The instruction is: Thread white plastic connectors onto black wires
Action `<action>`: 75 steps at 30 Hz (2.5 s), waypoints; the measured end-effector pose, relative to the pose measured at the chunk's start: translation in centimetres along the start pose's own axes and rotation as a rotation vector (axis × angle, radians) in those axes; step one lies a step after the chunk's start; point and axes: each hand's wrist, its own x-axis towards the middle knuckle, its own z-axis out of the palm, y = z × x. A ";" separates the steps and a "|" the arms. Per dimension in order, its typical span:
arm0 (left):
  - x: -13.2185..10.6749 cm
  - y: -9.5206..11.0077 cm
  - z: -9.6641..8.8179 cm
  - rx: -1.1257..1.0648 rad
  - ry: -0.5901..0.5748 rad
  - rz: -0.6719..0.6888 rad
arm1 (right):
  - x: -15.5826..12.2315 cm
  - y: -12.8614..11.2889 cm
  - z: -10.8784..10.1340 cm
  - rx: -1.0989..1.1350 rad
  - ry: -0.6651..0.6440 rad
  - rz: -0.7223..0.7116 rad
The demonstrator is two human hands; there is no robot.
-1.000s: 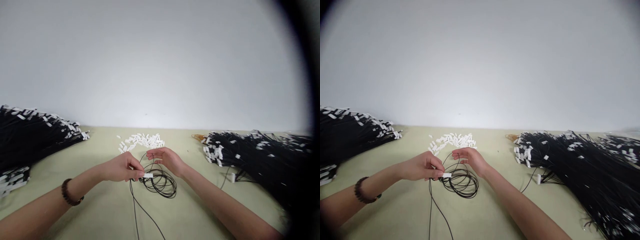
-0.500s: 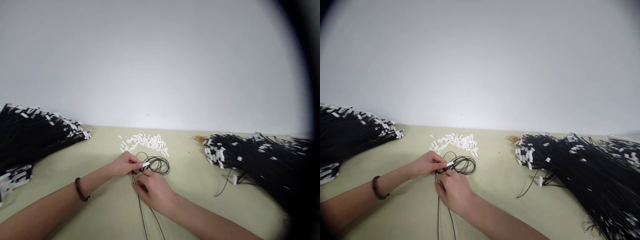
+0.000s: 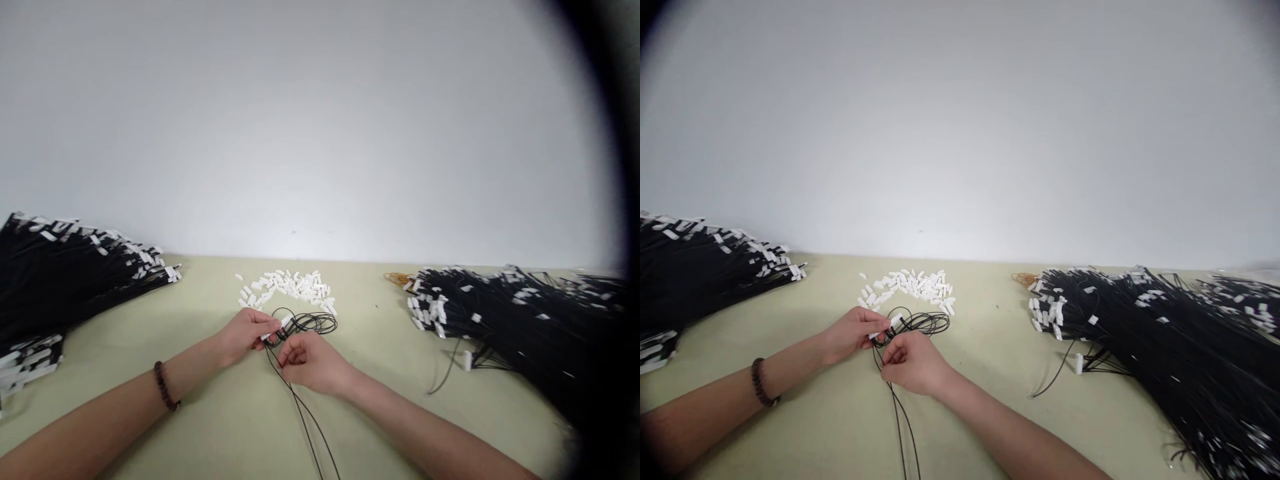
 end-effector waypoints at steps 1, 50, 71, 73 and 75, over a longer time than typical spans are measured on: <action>0.0 -0.1 0.0 -0.014 0.017 0.012 | -0.1 -0.5 -0.4 0.049 -0.034 0.044; -0.8 2.7 0.3 -0.223 0.095 0.084 | -1.0 -2.2 -1.5 -0.565 0.546 -0.477; -0.9 2.7 0.5 -0.242 0.115 0.075 | -1.1 -2.0 -1.6 -0.532 0.504 -0.453; -0.8 2.6 0.5 -0.249 0.112 0.071 | -1.1 -2.1 -1.6 -0.541 0.498 -0.446; -0.8 2.6 0.5 -0.254 0.105 0.073 | -1.1 -2.0 -1.7 -0.548 0.495 -0.439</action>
